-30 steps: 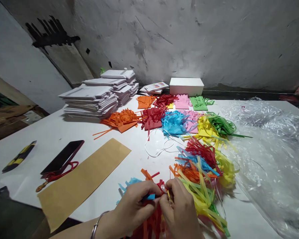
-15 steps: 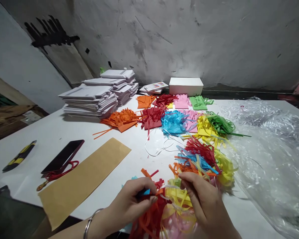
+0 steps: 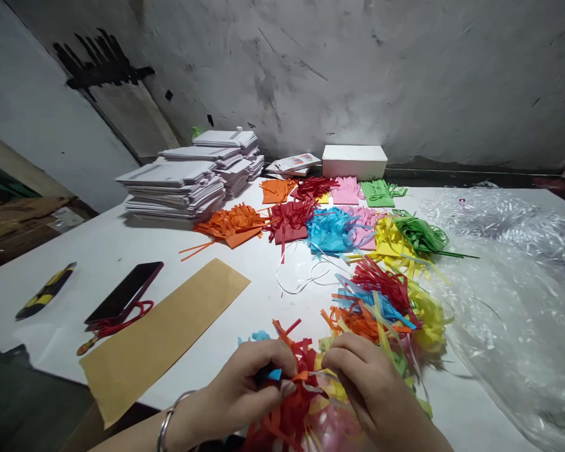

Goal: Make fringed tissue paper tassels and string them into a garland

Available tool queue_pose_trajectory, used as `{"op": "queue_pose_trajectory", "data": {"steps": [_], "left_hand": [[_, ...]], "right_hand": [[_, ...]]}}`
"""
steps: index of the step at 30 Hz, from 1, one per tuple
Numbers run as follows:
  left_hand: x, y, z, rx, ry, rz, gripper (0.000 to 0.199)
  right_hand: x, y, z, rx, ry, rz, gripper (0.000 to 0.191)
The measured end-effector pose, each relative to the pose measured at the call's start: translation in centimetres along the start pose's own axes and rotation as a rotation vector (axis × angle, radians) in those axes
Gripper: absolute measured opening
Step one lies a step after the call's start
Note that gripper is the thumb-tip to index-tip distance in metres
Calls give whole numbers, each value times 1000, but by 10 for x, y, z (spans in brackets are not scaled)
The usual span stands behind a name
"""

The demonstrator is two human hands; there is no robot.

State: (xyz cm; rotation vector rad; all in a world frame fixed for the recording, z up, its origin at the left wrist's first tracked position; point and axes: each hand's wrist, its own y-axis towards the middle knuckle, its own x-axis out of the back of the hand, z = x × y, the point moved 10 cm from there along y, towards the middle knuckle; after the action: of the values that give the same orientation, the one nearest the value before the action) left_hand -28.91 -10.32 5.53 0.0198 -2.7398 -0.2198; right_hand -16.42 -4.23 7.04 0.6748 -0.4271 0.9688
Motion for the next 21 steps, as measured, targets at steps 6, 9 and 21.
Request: {"op": "queue_pose_trajectory", "data": {"steps": [6, 9, 21], "left_hand": [[-8, 3, 11, 111, -204, 45, 9], [-14, 3, 16, 140, -344, 74, 14], [-22, 5, 36, 274, -558, 34, 33]], "right_hand": [[-3, 2, -3, -36, 156, 22, 18], [-5, 2, -10, -98, 229, -10, 18], [-34, -8, -35, -320, 563, -8, 24]]}}
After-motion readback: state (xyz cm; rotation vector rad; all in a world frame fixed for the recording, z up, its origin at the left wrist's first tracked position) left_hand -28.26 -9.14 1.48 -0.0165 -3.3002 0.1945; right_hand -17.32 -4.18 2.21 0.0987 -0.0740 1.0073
